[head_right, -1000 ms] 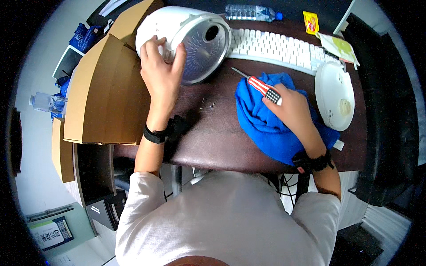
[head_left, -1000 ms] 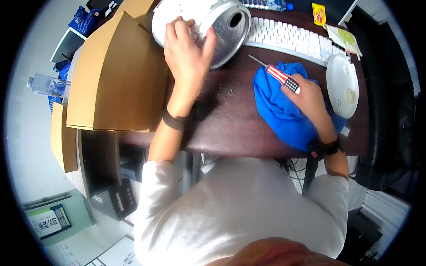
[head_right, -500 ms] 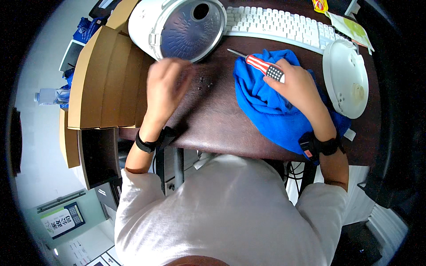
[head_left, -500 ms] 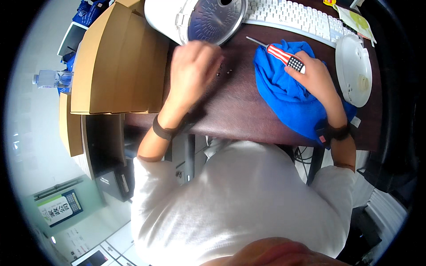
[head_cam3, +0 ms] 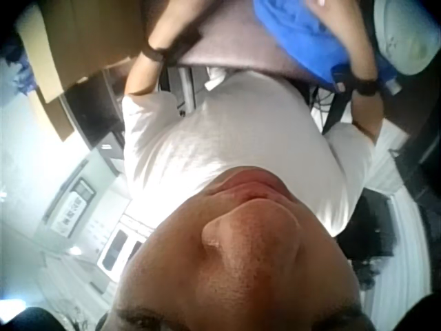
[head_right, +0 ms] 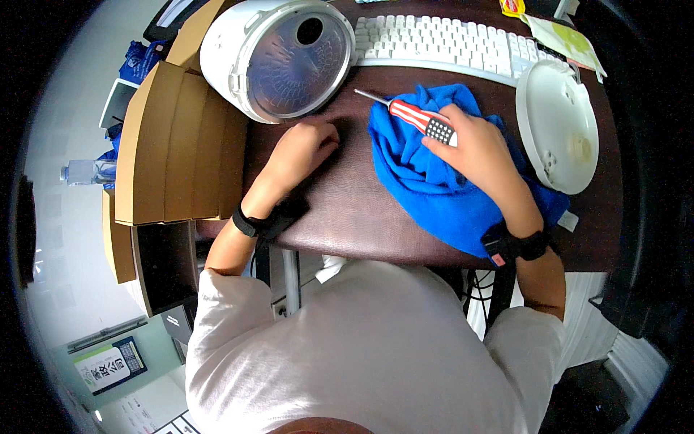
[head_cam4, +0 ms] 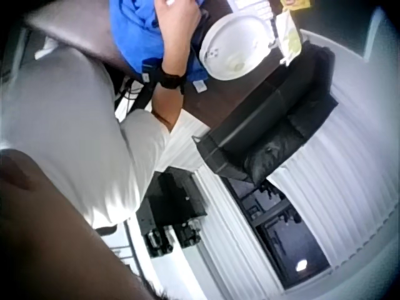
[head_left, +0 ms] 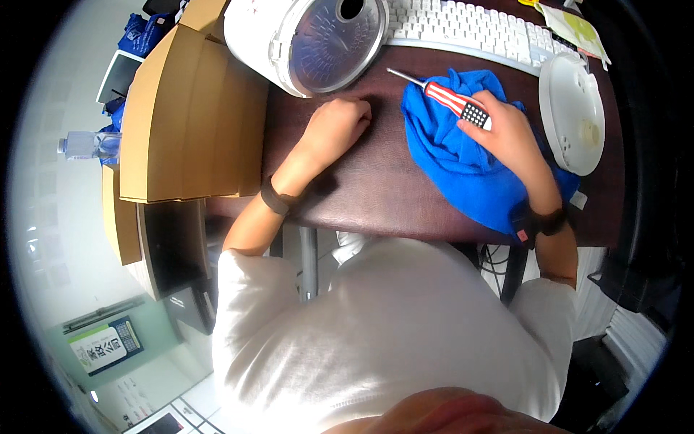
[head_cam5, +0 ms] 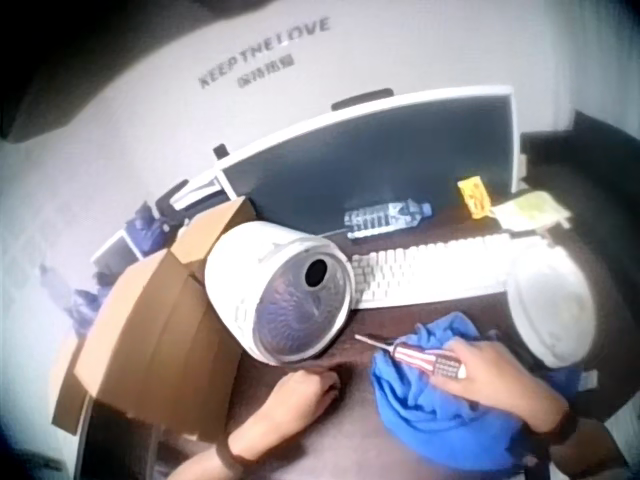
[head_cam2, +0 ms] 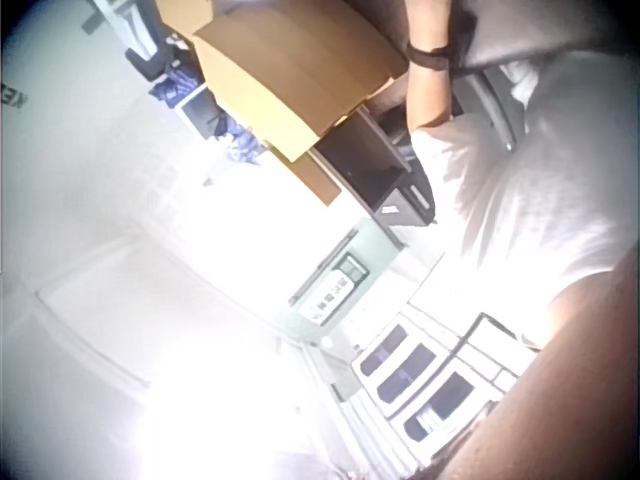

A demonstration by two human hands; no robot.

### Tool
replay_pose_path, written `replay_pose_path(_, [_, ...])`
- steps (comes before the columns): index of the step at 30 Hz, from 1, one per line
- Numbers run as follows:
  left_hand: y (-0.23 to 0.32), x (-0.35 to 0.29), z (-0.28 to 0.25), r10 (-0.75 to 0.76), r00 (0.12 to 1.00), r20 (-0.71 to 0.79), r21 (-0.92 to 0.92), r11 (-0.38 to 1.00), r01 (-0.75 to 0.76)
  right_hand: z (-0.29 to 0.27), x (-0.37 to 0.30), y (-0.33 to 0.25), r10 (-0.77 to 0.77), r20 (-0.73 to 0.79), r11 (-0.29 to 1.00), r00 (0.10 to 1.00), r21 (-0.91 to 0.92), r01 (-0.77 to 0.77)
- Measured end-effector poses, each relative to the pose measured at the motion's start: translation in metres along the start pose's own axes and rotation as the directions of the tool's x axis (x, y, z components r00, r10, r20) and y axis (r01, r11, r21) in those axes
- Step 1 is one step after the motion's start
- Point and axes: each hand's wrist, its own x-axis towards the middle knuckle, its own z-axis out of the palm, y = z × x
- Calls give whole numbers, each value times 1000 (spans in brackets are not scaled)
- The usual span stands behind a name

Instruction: The person uses a screwdriver to tighten screws on the bottom of a white cylindrical appliance. They repeatedly pick up screws from the table and insert them into the screwdriver before securing them into the appliance base.

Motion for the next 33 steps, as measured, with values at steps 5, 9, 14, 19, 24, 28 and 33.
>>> replay_pose_path(5, [6,14,-5,-54,997,-55,-147,988,45,0,-1,-1,30,-2,999,1000,-23,-30])
replay_pose_path(9, [5,25,-3,-156,987,34,-658,740,139,2,0,-3,38,-39,999,999,35,-37])
replay_pose_path(14, [-1,37,4,-193,961,197,-980,-32,195,7,0,0,86,-91,984,992,166,-70])
replay_pose_path(19, [-13,38,23,-300,936,187,-966,-229,120,6,2,-2,56,-95,971,994,237,-32])
replay_pose_path(24, [-12,36,36,-307,945,111,-961,-276,23,5,0,-3,-35,-42,969,998,242,45])
replay_pose_path(28, [-9,35,34,-328,943,57,-967,-254,-30,6,1,3,-55,-35,971,998,231,61])
replay_pose_path(33, [-2,29,25,-388,920,-59,-985,-128,-117,4,2,6,-105,-47,964,993,240,114])
